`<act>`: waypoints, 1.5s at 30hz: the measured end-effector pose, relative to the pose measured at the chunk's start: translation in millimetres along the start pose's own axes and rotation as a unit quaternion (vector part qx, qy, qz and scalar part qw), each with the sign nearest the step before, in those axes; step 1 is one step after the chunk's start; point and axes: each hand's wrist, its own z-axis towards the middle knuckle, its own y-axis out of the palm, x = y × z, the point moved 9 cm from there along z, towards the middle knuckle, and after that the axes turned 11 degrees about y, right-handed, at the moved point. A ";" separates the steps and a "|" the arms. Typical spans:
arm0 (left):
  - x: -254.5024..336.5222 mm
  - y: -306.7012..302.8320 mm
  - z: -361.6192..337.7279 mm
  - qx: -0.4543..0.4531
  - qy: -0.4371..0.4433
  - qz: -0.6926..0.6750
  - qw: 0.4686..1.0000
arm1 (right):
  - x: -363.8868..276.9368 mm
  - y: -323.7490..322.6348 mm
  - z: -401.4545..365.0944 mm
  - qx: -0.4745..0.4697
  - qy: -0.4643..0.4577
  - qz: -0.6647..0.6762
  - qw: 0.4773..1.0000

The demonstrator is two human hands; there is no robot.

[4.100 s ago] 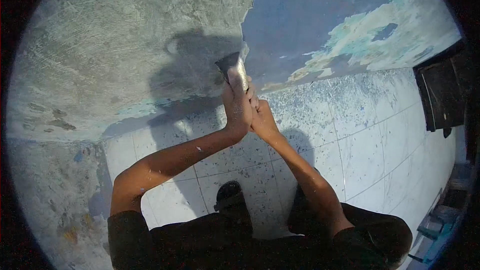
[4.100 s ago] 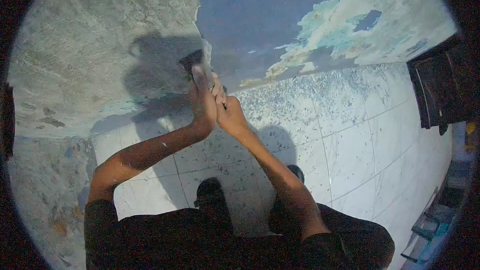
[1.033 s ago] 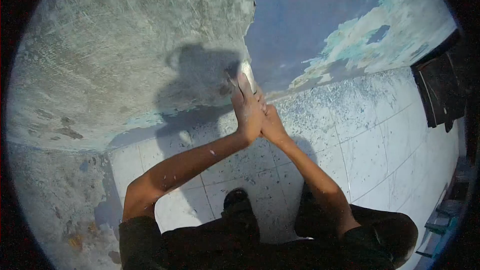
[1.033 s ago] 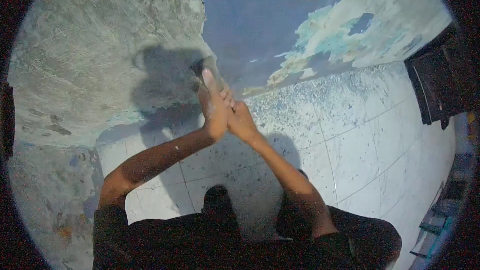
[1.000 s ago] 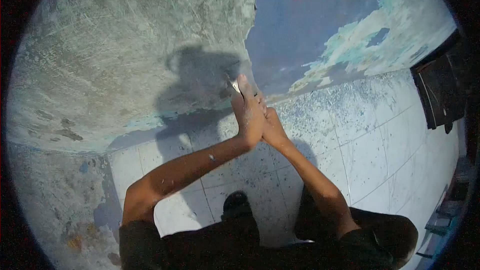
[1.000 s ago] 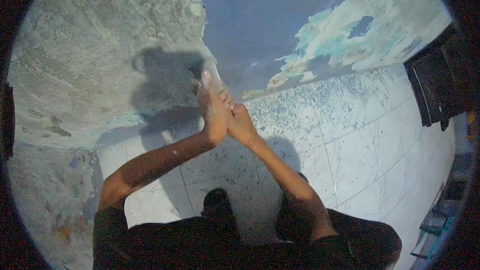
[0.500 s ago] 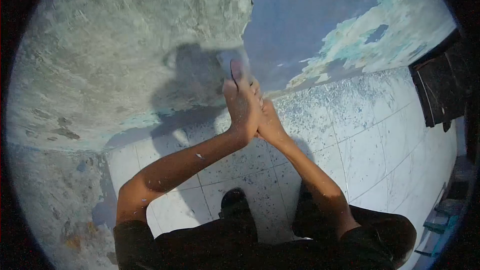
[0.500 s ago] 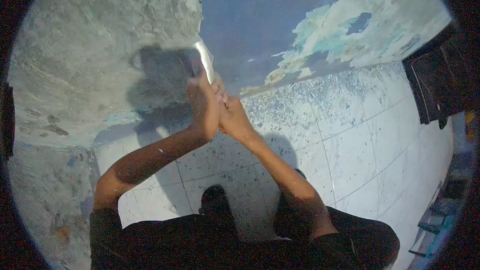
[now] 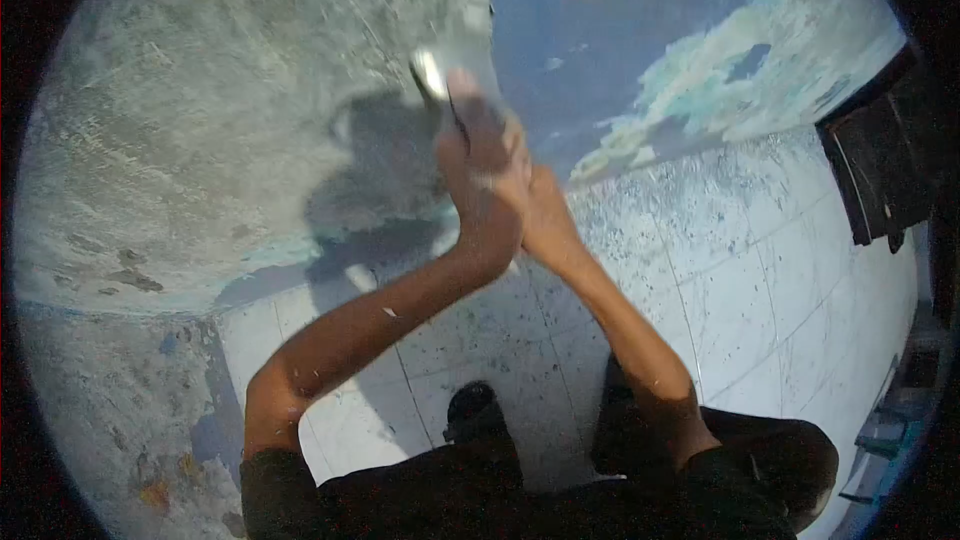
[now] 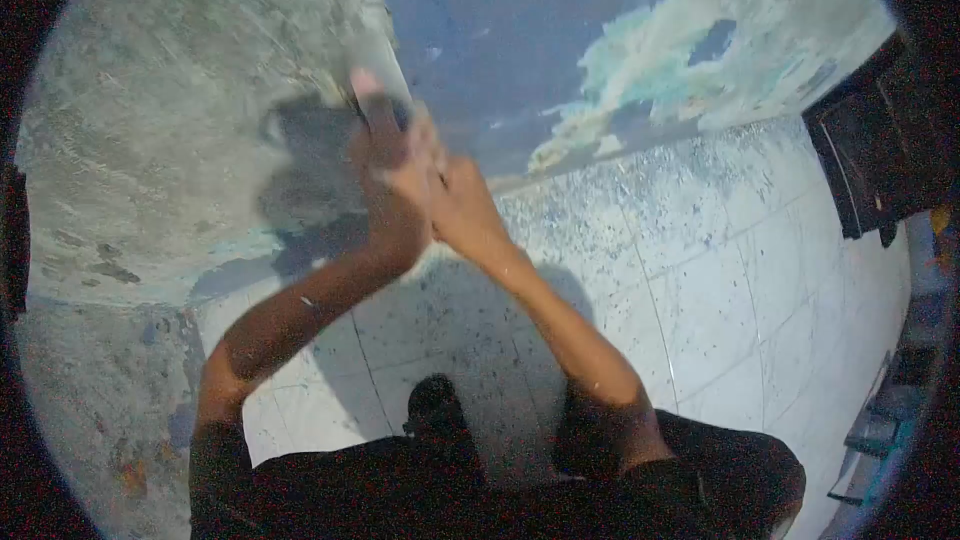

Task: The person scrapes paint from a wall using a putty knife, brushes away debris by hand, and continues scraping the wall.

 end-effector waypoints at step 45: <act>41.2 -11.5 -0.6 -0.104 0.096 0.180 0.973 | 38.9 58.8 4.7 -0.013 -0.012 0.231 0.973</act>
